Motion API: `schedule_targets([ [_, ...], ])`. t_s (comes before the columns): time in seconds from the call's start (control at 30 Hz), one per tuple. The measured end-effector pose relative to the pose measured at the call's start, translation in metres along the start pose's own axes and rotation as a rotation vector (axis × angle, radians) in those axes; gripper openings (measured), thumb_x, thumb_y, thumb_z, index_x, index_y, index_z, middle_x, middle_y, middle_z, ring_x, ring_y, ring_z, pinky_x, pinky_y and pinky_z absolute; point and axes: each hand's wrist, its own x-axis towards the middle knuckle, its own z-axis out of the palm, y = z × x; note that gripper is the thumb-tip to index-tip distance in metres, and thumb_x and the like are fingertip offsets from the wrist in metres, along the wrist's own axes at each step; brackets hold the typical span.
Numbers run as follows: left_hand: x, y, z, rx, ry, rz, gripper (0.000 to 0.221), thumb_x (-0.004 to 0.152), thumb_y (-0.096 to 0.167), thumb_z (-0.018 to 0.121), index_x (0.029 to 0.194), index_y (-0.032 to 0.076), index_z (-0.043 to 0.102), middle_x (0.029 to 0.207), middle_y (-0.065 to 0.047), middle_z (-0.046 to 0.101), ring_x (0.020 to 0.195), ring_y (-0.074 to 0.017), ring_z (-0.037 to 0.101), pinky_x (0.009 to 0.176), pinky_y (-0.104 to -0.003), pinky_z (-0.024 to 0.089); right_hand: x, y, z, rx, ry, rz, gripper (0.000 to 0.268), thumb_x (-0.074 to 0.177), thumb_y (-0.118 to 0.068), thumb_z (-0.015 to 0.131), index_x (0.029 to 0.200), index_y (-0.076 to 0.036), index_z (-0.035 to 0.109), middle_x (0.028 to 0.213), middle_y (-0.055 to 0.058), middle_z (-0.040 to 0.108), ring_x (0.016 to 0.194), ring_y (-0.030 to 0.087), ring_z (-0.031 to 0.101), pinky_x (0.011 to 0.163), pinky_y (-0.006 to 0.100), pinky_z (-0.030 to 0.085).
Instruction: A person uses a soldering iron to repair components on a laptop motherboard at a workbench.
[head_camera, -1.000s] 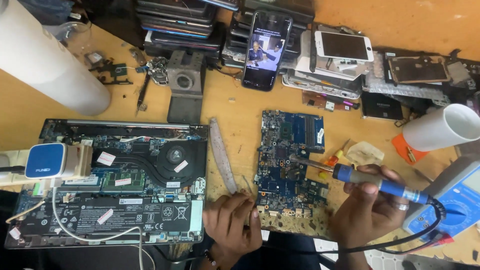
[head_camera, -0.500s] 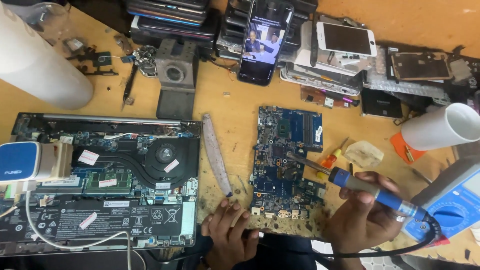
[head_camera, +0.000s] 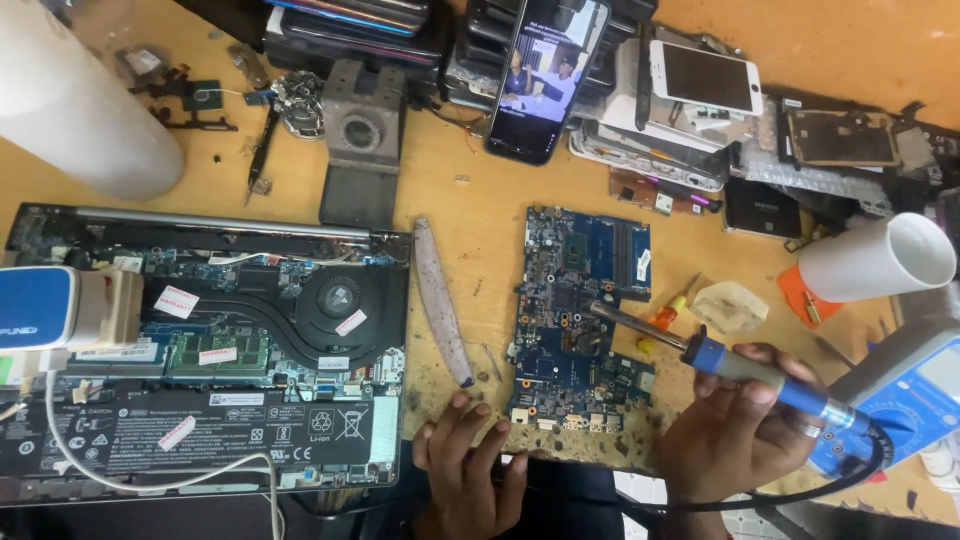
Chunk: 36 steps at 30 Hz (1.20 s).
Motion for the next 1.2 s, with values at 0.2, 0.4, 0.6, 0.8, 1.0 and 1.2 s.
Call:
schedule_targets([
  [0.2, 0.010, 0.006, -0.006, -0.035, -0.033, 0.006, 0.027, 0.100, 0.036, 0.056, 0.116, 0.016, 0.065, 0.131, -0.006, 0.064, 0.135, -0.0316, 0.057, 0.121, -0.046, 0.020, 0.002, -0.001, 0.000, -0.004, -0.021, 0.017, 0.025, 0.108, -0.032, 0.067, 0.125, -0.016, 0.059, 0.113, 0.008, 0.064, 0.078, 0.011, 0.054, 0.065, 0.022, 0.047],
  [0.4, 0.009, -0.002, -0.005, 0.056, -0.128, 0.110, 0.038, 0.103, 0.042, 0.048, 0.119, 0.016, 0.072, 0.135, -0.008, 0.066, 0.135, -0.0318, 0.057, 0.124, -0.047, 0.008, 0.010, 0.004, -0.003, 0.092, -0.084, 0.036, 0.016, 0.109, -0.028, 0.065, 0.119, -0.016, 0.061, 0.113, 0.005, 0.065, 0.070, 0.009, 0.050, 0.068, 0.023, 0.047],
  [0.6, 0.010, 0.006, -0.006, 0.086, -0.174, 0.092, 0.041, 0.103, 0.044, 0.048, 0.124, 0.017, 0.071, 0.137, -0.012, 0.064, 0.136, -0.0357, 0.054, 0.125, -0.049, 0.008, 0.020, -0.002, 0.002, 0.153, -0.134, 0.116, 0.015, 0.108, -0.033, 0.062, 0.104, -0.018, 0.060, 0.088, -0.006, 0.061, 0.064, 0.005, 0.047, 0.063, 0.021, 0.042],
  [0.8, 0.016, 0.015, -0.007, 0.070, -0.166, 0.051, 0.037, 0.099, 0.041, 0.054, 0.120, 0.014, 0.070, 0.136, -0.014, 0.063, 0.138, -0.0367, 0.053, 0.125, -0.050, 0.007, 0.019, -0.002, -0.001, 0.135, 0.023, 0.246, 0.023, 0.098, -0.034, 0.071, 0.093, -0.018, 0.056, 0.087, 0.000, 0.059, 0.057, 0.006, 0.049, 0.048, 0.017, 0.038],
  [1.0, 0.021, 0.016, -0.011, 0.078, -0.166, 0.063, 0.035, 0.101, 0.041, 0.053, 0.114, 0.015, 0.071, 0.134, -0.014, 0.063, 0.137, -0.0362, 0.052, 0.124, -0.048, 0.007, 0.020, 0.003, -0.007, 0.201, 0.054, 0.368, 0.025, 0.098, -0.034, 0.070, 0.091, -0.015, 0.055, 0.087, 0.002, 0.060, 0.052, 0.004, 0.043, 0.045, 0.016, 0.032],
  [1.2, 0.018, 0.014, -0.011, 0.050, -0.212, 0.031, 0.031, 0.100, 0.040, 0.056, 0.119, 0.021, 0.071, 0.141, -0.011, 0.060, 0.142, -0.0341, 0.047, 0.125, -0.050, 0.007, 0.025, 0.002, -0.015, 0.520, -0.043, 0.607, 0.021, 0.106, -0.030, 0.060, 0.092, -0.015, 0.065, 0.071, -0.002, 0.055, 0.053, 0.001, 0.047, 0.040, 0.012, 0.032],
])
